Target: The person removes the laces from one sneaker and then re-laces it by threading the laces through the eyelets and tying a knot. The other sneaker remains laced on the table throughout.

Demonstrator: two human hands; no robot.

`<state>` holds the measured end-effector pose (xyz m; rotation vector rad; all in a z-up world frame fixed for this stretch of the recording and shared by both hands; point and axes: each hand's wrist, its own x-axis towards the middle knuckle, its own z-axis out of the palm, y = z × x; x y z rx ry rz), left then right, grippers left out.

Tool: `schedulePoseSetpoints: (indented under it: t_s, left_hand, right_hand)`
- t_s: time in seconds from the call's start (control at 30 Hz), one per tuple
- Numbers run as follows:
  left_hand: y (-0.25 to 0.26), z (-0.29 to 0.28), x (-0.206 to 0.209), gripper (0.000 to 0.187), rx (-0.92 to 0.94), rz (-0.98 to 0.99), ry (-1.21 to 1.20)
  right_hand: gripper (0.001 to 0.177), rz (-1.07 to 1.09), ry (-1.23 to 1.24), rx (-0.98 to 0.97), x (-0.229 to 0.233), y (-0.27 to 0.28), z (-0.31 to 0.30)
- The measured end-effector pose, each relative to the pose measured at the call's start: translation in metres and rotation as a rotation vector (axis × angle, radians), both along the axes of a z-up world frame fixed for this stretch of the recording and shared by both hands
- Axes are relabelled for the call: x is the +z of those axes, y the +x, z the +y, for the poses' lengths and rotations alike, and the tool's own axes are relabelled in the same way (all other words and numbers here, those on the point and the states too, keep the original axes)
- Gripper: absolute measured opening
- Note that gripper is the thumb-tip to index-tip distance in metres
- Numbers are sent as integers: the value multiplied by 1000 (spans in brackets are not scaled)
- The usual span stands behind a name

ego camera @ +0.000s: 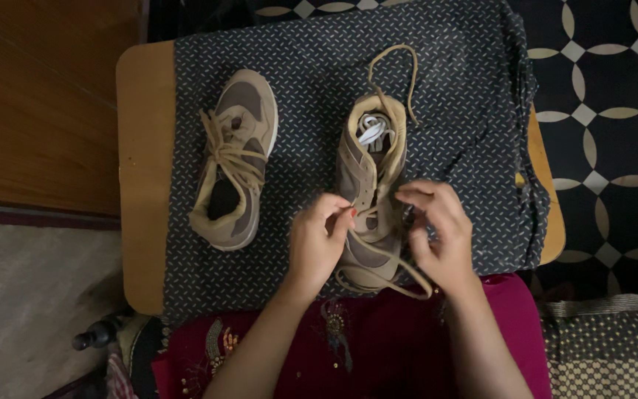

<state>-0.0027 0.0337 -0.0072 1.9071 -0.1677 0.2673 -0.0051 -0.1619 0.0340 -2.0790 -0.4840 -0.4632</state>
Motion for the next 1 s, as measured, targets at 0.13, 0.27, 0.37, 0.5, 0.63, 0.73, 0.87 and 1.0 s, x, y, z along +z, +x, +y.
schedulePoseSetpoints:
  t_s: [0.13, 0.27, 0.37, 0.5, 0.63, 0.73, 0.87, 1.0]
  left_hand:
    - [-2, 0, 7, 8, 66, -135, 185]
    - [0, -3, 8, 10, 87, -240, 325]
    - [1, -3, 8, 9, 72, -240, 363]
    - [0, -3, 7, 8, 73, -295, 420]
    - [0, -3, 5, 8, 34, -294, 548]
    - [1, -4, 2, 11, 35, -373, 619]
    - [2, -6, 0, 12, 55, -408, 698]
    - [3, -6, 3, 10, 28, -380, 710]
  right_hand:
    - [41, -10, 29, -16, 0, 1, -3]
    - [39, 16, 38, -18, -1, 2, -3]
    - [36, 15, 29, -19, -2, 2, -3]
    - [35, 24, 47, -8, -3, 2, -4]
    - [35, 37, 51, -11, -5, 2, -5]
    - [34, 50, 63, -17, -6, 3, -5]
    - [34, 49, 73, 1, -6, 2, -5]
    - [31, 34, 70, 10, -7, 3, -4]
